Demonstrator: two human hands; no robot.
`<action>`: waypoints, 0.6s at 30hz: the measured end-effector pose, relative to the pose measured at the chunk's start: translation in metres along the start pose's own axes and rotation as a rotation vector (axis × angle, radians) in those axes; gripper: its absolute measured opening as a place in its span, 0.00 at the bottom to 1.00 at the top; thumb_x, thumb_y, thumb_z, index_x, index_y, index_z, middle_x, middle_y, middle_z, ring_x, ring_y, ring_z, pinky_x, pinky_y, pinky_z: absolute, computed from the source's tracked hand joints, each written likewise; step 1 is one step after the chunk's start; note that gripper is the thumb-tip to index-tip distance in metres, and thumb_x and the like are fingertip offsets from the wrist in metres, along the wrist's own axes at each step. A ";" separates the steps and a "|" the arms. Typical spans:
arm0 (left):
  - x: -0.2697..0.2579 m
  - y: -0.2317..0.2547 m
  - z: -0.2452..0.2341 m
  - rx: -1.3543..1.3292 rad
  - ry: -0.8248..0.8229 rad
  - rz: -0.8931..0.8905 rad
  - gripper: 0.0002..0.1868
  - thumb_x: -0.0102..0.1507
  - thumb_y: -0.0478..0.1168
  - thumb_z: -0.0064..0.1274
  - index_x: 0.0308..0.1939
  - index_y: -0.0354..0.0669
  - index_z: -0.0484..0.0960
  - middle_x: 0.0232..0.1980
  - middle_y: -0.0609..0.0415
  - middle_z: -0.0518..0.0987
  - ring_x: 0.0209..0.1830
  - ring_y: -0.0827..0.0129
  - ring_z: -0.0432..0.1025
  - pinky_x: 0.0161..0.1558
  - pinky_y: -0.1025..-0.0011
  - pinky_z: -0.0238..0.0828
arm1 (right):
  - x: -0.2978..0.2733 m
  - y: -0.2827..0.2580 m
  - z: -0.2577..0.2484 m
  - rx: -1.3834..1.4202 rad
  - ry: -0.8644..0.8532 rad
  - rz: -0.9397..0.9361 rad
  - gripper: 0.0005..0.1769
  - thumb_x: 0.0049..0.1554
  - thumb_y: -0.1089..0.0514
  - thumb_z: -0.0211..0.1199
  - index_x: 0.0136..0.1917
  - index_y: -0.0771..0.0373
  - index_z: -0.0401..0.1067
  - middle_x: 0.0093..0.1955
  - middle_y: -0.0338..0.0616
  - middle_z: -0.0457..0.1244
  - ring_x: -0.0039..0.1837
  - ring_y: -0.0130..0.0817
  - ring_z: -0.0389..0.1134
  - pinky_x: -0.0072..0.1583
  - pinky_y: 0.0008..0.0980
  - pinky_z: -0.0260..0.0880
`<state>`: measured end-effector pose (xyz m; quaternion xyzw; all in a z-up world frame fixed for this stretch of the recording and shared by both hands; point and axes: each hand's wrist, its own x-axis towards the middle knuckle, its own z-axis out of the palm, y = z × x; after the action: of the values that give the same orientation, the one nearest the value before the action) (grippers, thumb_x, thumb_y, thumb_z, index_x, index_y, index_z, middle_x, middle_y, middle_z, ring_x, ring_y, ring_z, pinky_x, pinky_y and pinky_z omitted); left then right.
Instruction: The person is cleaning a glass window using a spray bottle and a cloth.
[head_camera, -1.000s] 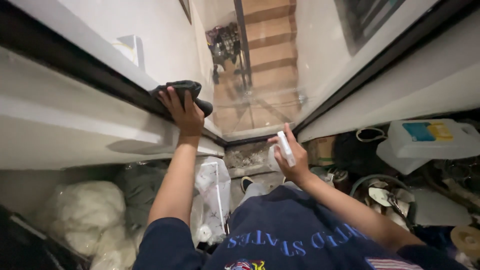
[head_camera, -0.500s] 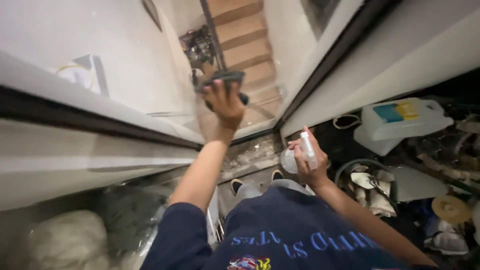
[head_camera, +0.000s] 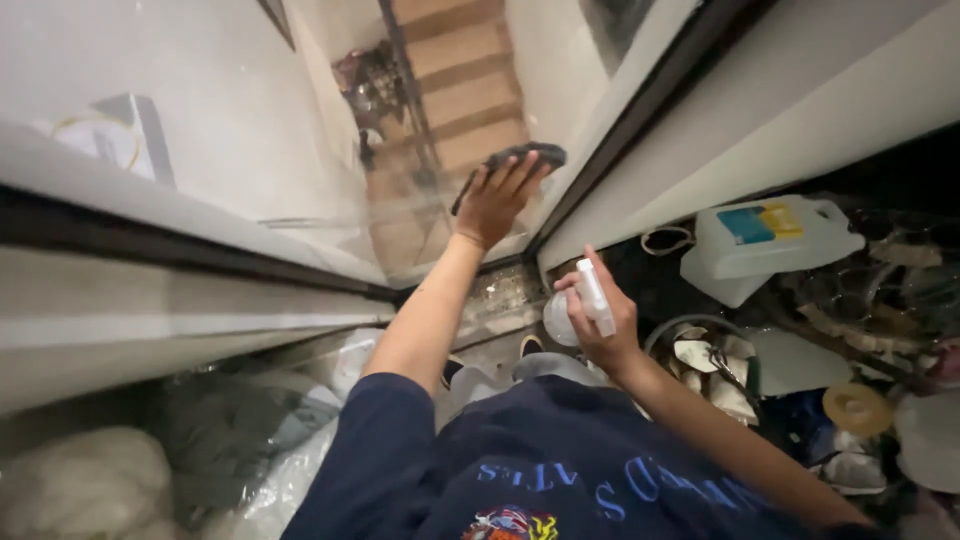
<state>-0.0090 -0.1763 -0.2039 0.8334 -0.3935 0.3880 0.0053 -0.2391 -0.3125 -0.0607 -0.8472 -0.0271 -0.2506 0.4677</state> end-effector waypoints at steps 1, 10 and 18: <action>-0.015 -0.010 -0.006 0.038 -0.001 -0.018 0.30 0.74 0.45 0.40 0.82 0.65 0.63 0.85 0.61 0.55 0.86 0.62 0.42 0.82 0.52 0.24 | -0.005 0.003 0.006 -0.014 -0.026 0.009 0.29 0.61 0.67 0.59 0.75 0.74 0.60 0.47 0.47 0.71 0.47 0.34 0.74 0.52 0.31 0.74; -0.176 -0.113 -0.038 0.012 -0.020 -0.231 0.24 0.73 0.48 0.53 0.74 0.64 0.73 0.81 0.58 0.61 0.82 0.55 0.50 0.79 0.44 0.39 | -0.005 -0.006 0.056 0.059 -0.181 -0.100 0.32 0.60 0.67 0.60 0.75 0.75 0.59 0.48 0.47 0.71 0.50 0.39 0.74 0.55 0.34 0.74; -0.219 -0.148 -0.058 0.032 -0.009 -0.462 0.23 0.69 0.37 0.52 0.69 0.55 0.77 0.79 0.47 0.63 0.77 0.37 0.57 0.74 0.31 0.53 | 0.003 -0.033 0.095 0.199 -0.281 -0.166 0.35 0.57 0.67 0.60 0.76 0.75 0.58 0.48 0.45 0.70 0.50 0.41 0.74 0.58 0.37 0.73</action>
<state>-0.0338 0.0872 -0.2616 0.9029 -0.1861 0.3792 0.0789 -0.2080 -0.2179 -0.0755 -0.8182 -0.1868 -0.1635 0.5185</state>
